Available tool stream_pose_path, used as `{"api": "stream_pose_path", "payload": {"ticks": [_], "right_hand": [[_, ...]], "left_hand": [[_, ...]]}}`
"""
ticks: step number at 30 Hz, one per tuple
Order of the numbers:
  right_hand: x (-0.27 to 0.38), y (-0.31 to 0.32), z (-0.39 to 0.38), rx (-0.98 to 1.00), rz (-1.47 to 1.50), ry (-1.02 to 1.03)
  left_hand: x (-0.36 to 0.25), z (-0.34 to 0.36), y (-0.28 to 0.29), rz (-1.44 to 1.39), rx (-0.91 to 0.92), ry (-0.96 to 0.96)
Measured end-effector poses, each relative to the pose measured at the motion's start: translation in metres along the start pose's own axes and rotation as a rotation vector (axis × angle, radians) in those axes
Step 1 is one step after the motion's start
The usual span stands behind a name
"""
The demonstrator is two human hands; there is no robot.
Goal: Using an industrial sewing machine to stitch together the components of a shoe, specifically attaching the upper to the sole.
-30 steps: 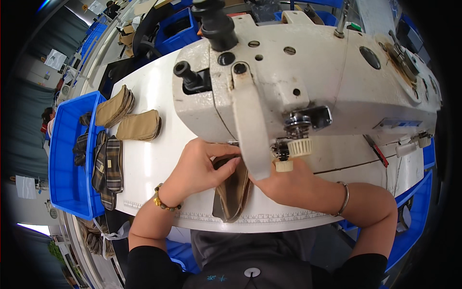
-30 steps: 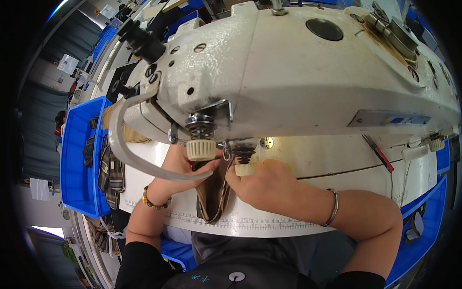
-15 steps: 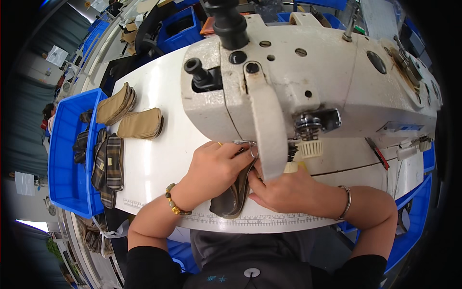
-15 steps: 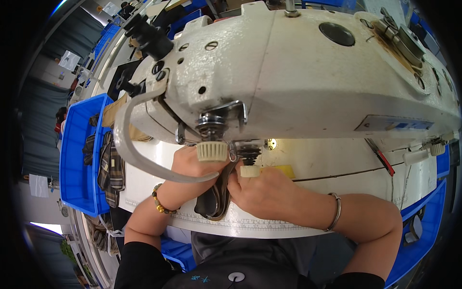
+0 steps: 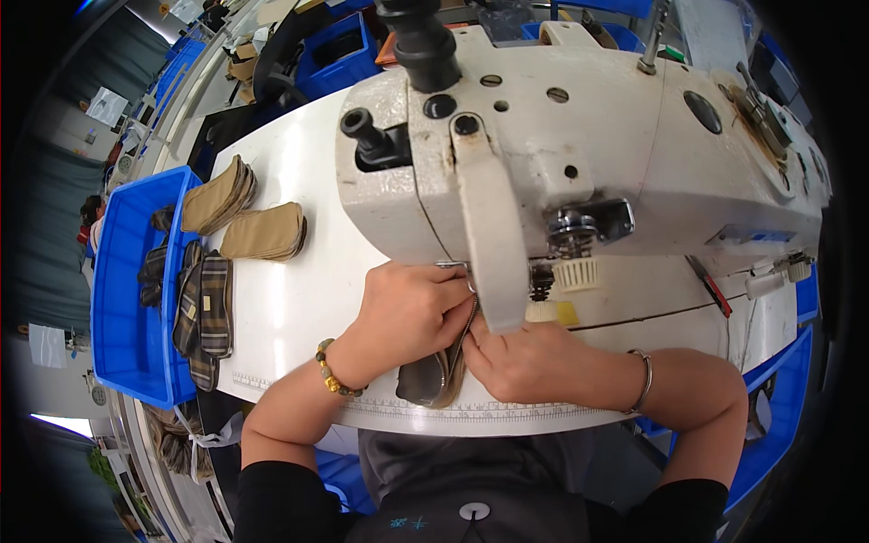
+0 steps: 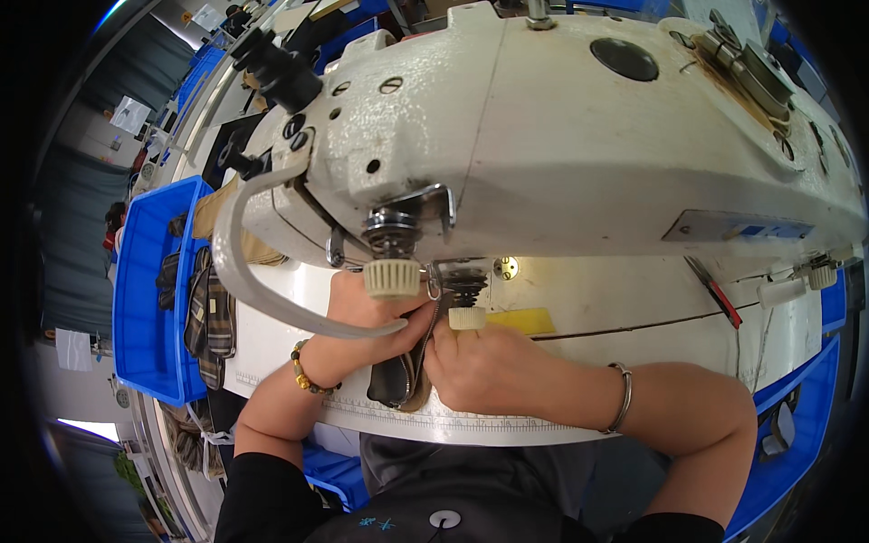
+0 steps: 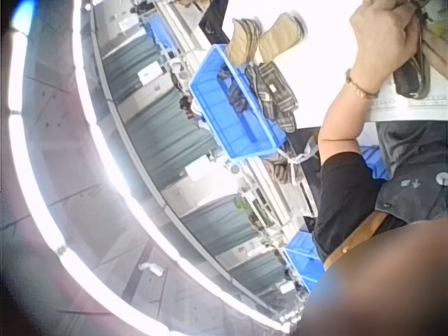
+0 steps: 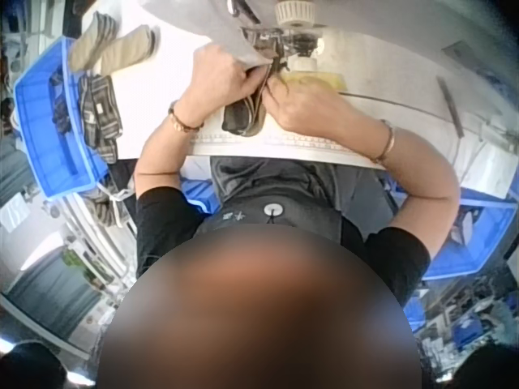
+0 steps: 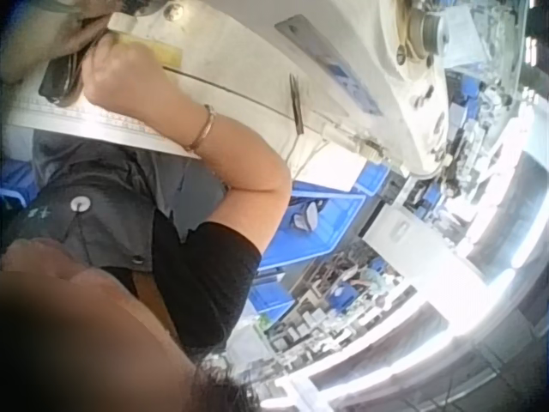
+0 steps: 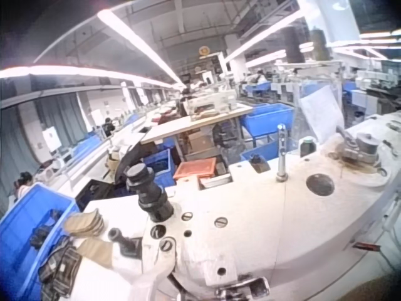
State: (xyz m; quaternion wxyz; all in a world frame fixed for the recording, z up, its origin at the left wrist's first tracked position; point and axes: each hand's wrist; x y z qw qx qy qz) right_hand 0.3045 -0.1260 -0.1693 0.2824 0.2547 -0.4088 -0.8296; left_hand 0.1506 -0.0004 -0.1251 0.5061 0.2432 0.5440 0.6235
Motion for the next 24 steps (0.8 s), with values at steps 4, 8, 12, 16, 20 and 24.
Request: {"api": "stream_pose_path", "payload": {"ticks": [4, 8, 12, 16, 20, 24], "right_hand": [[0.002, 0.001, 0.002, -0.020, 0.001, -0.006], [0.002, 0.011, 0.002, 0.103, -0.012, -0.038], [0.001, 0.007, 0.001, 0.060, 0.030, -0.074], [-0.001, 0.009, 0.001, 0.056, 0.018, -0.084], [0.007, 0.016, 0.004, 0.086, -0.039, -0.068], [0.013, 0.016, 0.001, 0.075, -0.104, 0.024]], "left_hand": [[-0.003, 0.000, 0.000, -0.030, -0.030, -0.009], [-0.004, -0.001, -0.003, 0.016, -0.006, 0.019], [-0.005, -0.001, -0.006, 0.059, -0.023, 0.061], [-0.006, -0.001, -0.005, 0.085, -0.001, 0.069], [-0.009, -0.004, -0.001, 0.110, -0.132, -0.142], [-0.013, -0.019, 0.004, 0.180, -0.096, -0.235]]}}
Point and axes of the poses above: each hand's wrist, its own z-axis towards the middle knuckle, its own y-axis out of the back of the hand, x = y × z, and after that the axes turned 8 degrees about y, right-handed
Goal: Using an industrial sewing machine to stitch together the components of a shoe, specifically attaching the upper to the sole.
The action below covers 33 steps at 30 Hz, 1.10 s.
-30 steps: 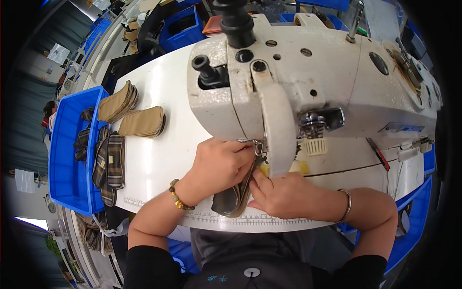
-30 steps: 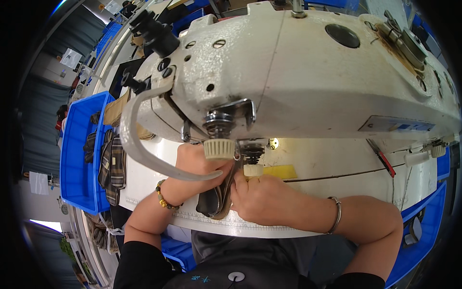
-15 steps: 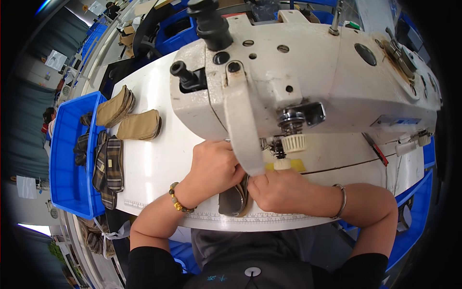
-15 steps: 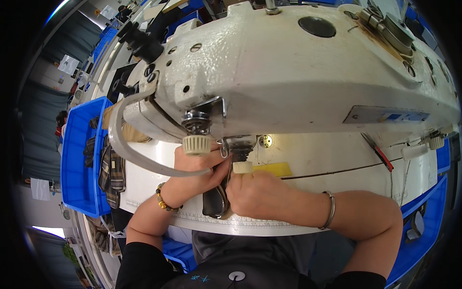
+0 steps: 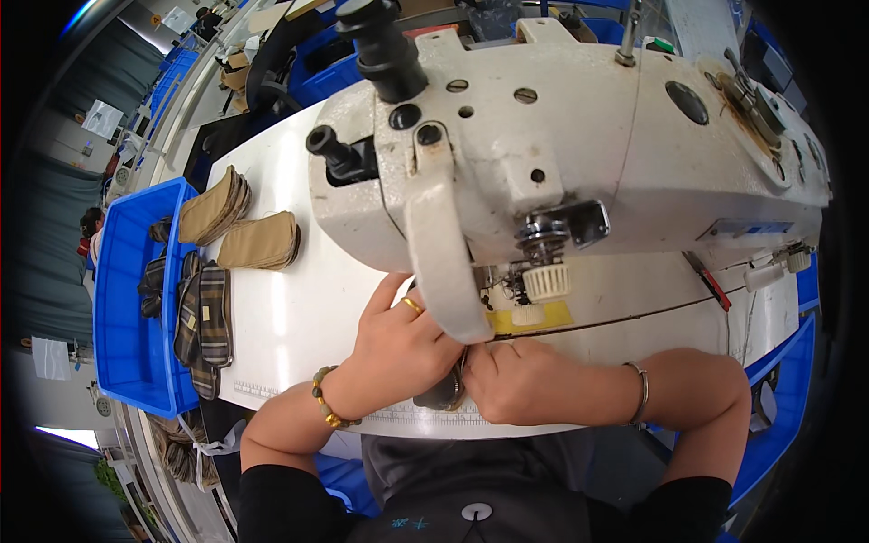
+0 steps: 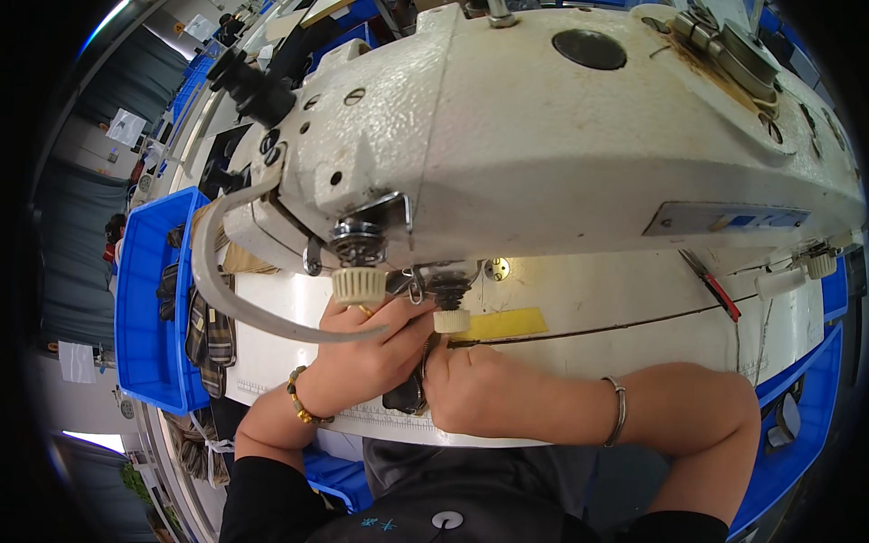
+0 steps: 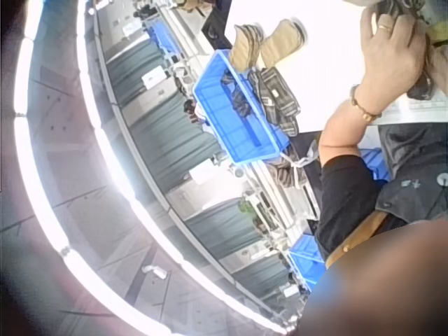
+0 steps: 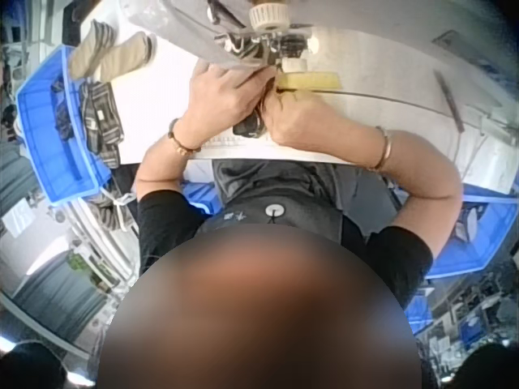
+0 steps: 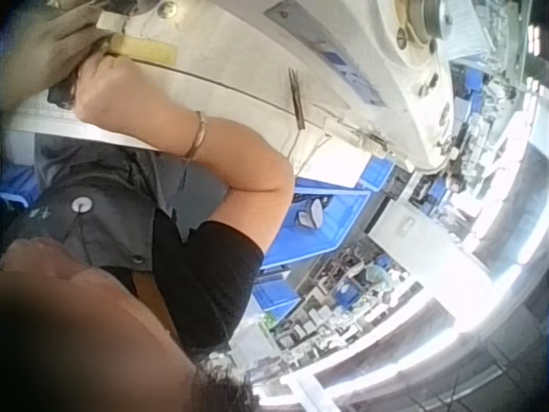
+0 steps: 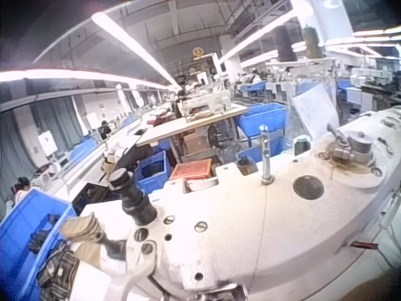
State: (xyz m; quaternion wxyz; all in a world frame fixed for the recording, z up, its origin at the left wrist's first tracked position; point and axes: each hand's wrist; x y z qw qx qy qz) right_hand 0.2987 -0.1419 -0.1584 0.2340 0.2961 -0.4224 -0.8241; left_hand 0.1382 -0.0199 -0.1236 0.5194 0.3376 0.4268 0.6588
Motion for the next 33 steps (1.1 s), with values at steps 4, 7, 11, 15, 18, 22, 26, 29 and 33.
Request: {"api": "stream_pose_path", "payload": {"ticks": [4, 7, 11, 15, 18, 22, 26, 29, 33], "right_hand": [[0.000, 0.010, 0.002, 0.080, 0.022, 0.007], [0.005, 0.012, 0.002, 0.112, 0.002, 0.001], [0.010, 0.012, 0.000, 0.149, -0.005, -0.037], [0.010, 0.014, 0.002, 0.167, -0.014, -0.044], [0.009, 0.009, 0.001, 0.103, 0.060, -0.068], [0.003, 0.003, 0.000, 0.071, -0.004, -0.077], [0.000, 0.003, -0.001, 0.131, 0.057, -0.139], [-0.004, 0.009, -0.001, 0.168, 0.065, -0.093], [0.002, 0.014, 0.000, 0.114, 0.063, -0.038]], "left_hand": [[-0.021, -0.010, 0.007, 0.035, 0.053, 0.189], [-0.028, -0.010, 0.014, 0.001, 0.124, 0.294], [-0.022, -0.004, 0.011, -0.141, 0.180, 0.276], [-0.017, -0.005, 0.008, -0.265, 0.233, 0.295], [-0.017, -0.001, 0.011, -0.224, 0.258, 0.293], [-0.009, 0.004, 0.001, -0.261, 0.227, 0.304], [-0.004, 0.005, -0.006, -0.197, 0.170, 0.275], [-0.010, 0.003, -0.004, -0.103, 0.115, 0.254], [-0.020, -0.007, 0.003, 0.052, 0.023, 0.182]]}}
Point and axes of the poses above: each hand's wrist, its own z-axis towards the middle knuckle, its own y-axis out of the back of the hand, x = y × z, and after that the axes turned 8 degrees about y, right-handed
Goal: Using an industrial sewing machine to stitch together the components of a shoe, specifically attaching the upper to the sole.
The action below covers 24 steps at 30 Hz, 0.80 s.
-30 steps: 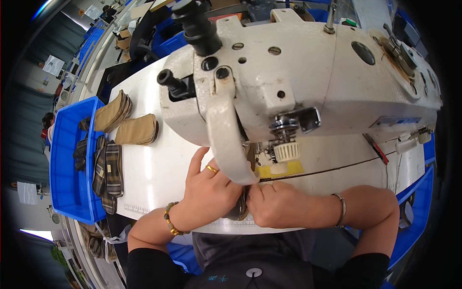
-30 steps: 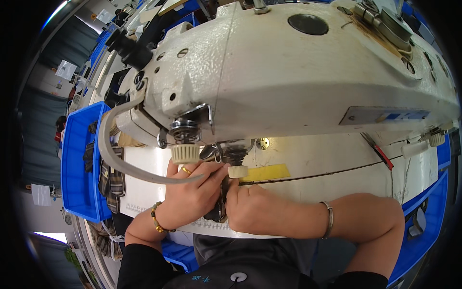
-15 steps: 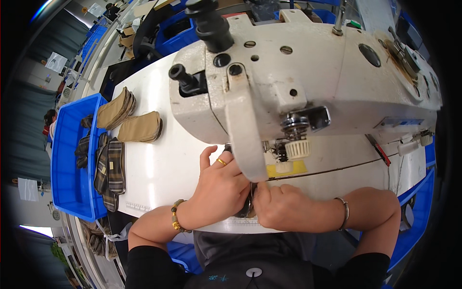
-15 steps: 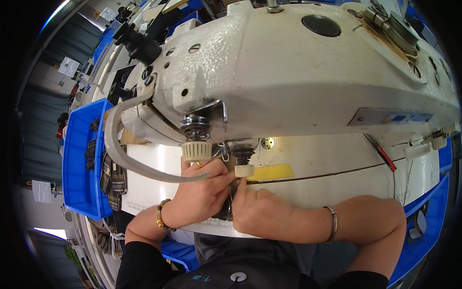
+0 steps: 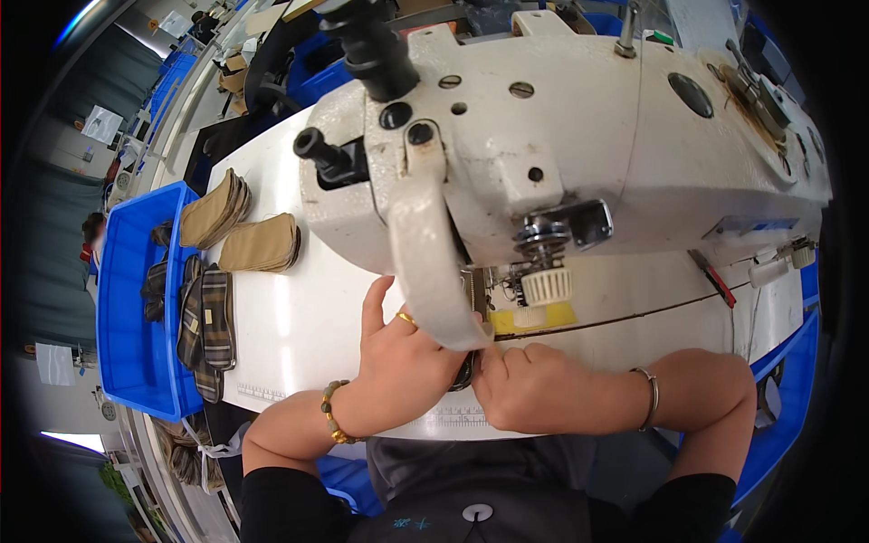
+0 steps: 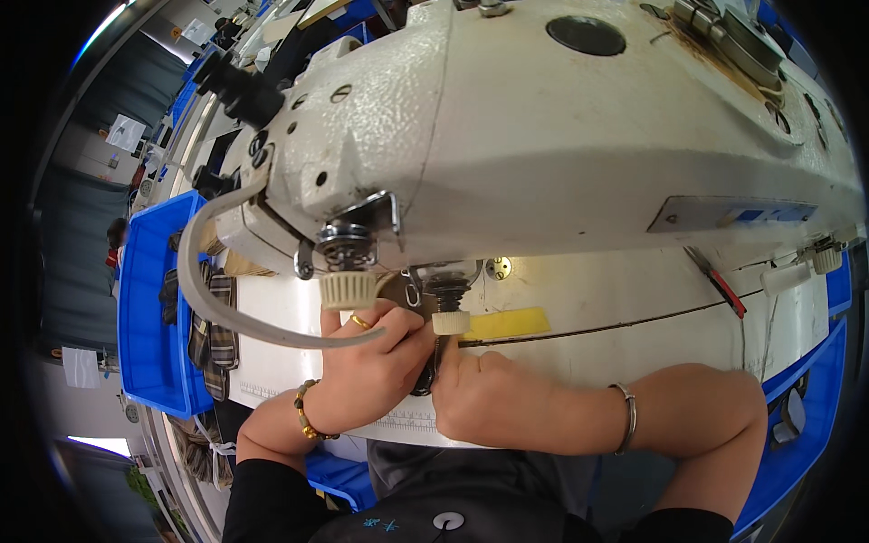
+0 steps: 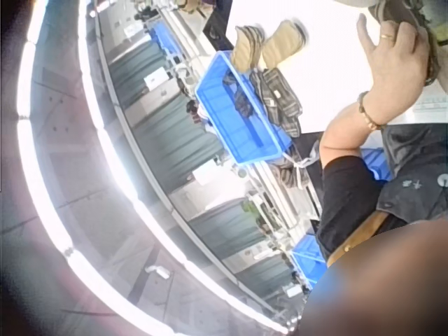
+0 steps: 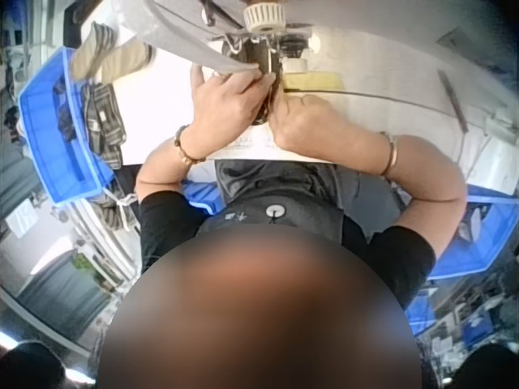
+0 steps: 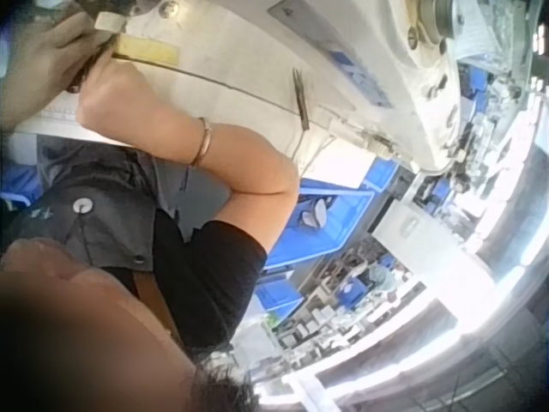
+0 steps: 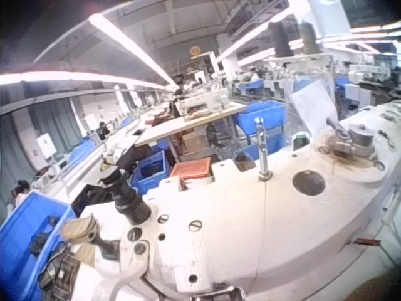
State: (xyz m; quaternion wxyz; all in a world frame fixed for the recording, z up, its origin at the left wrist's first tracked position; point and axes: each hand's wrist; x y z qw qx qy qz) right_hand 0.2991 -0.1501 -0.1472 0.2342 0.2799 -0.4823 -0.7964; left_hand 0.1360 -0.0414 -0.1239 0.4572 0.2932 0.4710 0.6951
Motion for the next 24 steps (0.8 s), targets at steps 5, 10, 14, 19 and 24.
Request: {"api": "stream_pose_path", "payload": {"ticks": [5, 10, 14, 19, 24], "right_hand": [[0.0036, 0.0034, -0.0001, -0.006, -0.039, 0.041], [0.0053, 0.0010, -0.0005, -0.013, -0.049, 0.029], [0.0065, -0.0003, -0.0003, -0.025, -0.040, 0.021], [0.0059, 0.0001, 0.0003, -0.021, -0.040, 0.024], [0.0054, 0.0005, 0.0011, -0.034, -0.017, 0.016]], "left_hand": [[0.0047, 0.0015, -0.0045, -0.100, 0.025, -0.006], [0.0033, 0.0050, 0.0008, -0.048, 0.111, -0.063], [0.0034, 0.0059, 0.0003, -0.076, 0.118, -0.063], [0.0077, 0.0042, -0.0068, -0.155, 0.062, -0.077], [0.0084, 0.0069, -0.0046, -0.232, 0.050, -0.069]]}}
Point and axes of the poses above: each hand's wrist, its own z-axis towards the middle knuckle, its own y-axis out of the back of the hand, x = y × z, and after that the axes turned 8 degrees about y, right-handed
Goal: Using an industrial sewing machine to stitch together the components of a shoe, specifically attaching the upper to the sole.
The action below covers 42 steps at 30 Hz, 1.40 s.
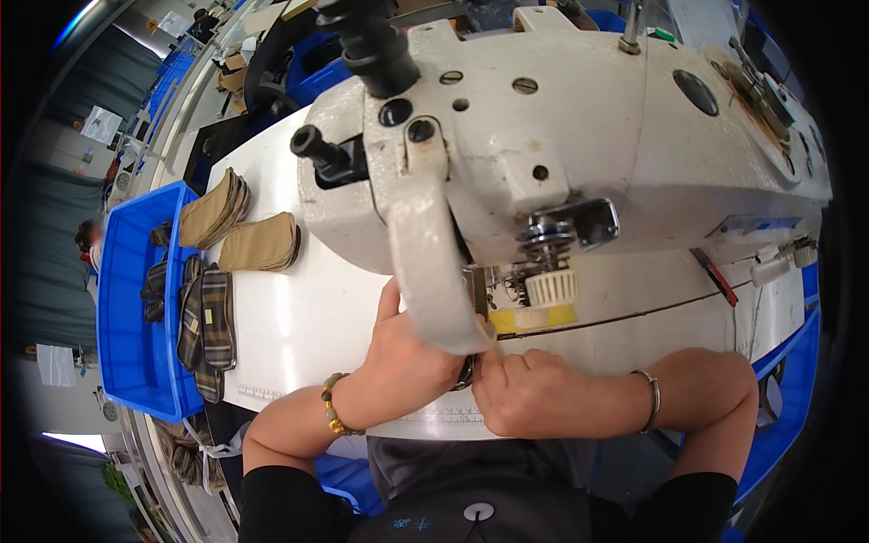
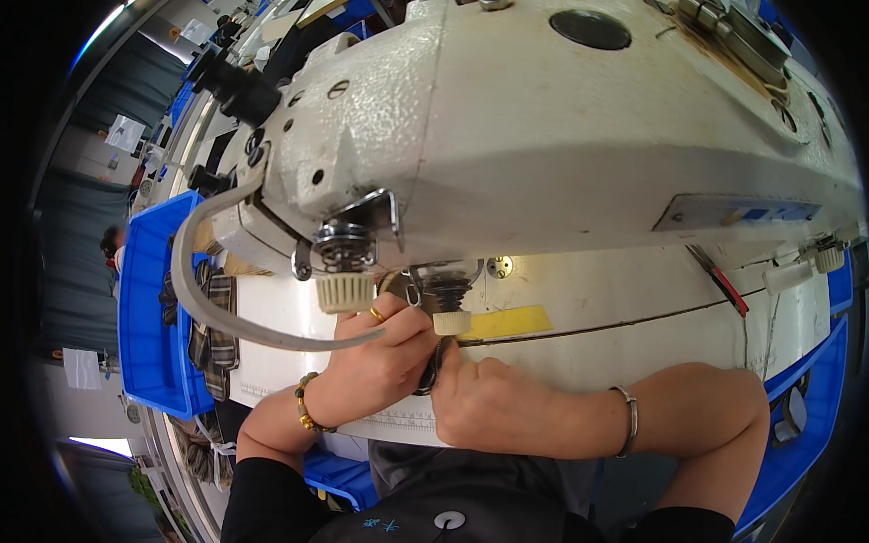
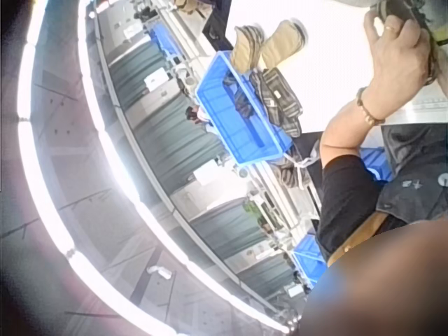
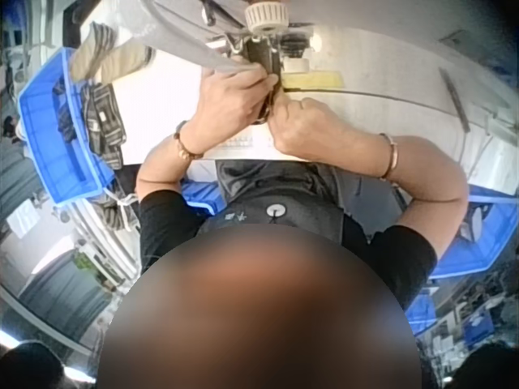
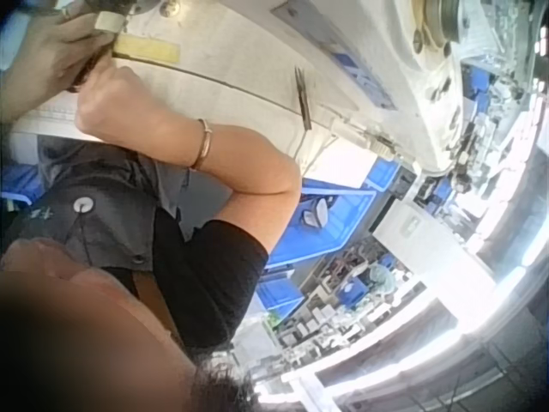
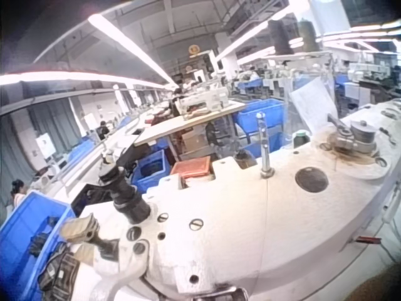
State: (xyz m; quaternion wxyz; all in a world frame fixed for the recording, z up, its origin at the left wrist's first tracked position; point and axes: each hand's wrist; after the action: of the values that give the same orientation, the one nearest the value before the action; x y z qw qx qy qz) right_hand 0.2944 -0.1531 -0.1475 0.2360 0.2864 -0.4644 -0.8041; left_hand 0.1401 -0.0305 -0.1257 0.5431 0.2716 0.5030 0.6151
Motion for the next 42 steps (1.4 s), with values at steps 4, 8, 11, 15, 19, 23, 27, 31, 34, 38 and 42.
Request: {"api": "stream_pose_path", "payload": {"ticks": [4, 8, 11, 15, 19, 23, 27, 31, 34, 38, 42], "right_hand": [[0.000, -0.001, -0.001, 0.015, 0.008, -0.004], [-0.008, -0.011, -0.001, -0.042, -0.046, -0.018], [-0.012, -0.016, -0.002, -0.037, -0.011, -0.060], [-0.021, -0.014, 0.001, -0.051, -0.018, -0.088], [-0.022, -0.016, 0.000, -0.054, 0.058, -0.102], [-0.023, -0.017, -0.002, -0.076, 0.124, -0.120], [-0.022, -0.018, -0.002, -0.057, 0.093, -0.128], [-0.021, -0.018, -0.001, -0.059, 0.074, -0.122], [-0.021, -0.018, -0.001, -0.054, 0.089, -0.120], [-0.020, -0.020, -0.002, -0.042, 0.096, -0.119], [-0.019, -0.021, -0.001, -0.070, 0.049, -0.130]], "left_hand": [[0.004, 0.001, -0.003, -0.071, 0.049, 0.000], [0.016, 0.010, -0.007, -0.029, 0.011, -0.028], [0.020, 0.019, -0.006, 0.047, -0.013, -0.026], [0.031, 0.016, -0.018, -0.063, -0.032, 0.051], [0.031, 0.017, -0.012, 0.005, -0.011, 0.061], [0.013, 0.012, 0.007, 0.101, -0.031, 0.115], [-0.003, 0.006, 0.035, 0.027, 0.044, 0.114], [-0.006, -0.008, 0.031, 0.278, 0.107, 0.013], [-0.009, -0.011, 0.027, 0.356, 0.101, 0.053], [-0.009, -0.011, 0.025, 0.314, 0.067, 0.071], [-0.013, -0.006, 0.018, 0.273, -0.032, 0.086]]}}
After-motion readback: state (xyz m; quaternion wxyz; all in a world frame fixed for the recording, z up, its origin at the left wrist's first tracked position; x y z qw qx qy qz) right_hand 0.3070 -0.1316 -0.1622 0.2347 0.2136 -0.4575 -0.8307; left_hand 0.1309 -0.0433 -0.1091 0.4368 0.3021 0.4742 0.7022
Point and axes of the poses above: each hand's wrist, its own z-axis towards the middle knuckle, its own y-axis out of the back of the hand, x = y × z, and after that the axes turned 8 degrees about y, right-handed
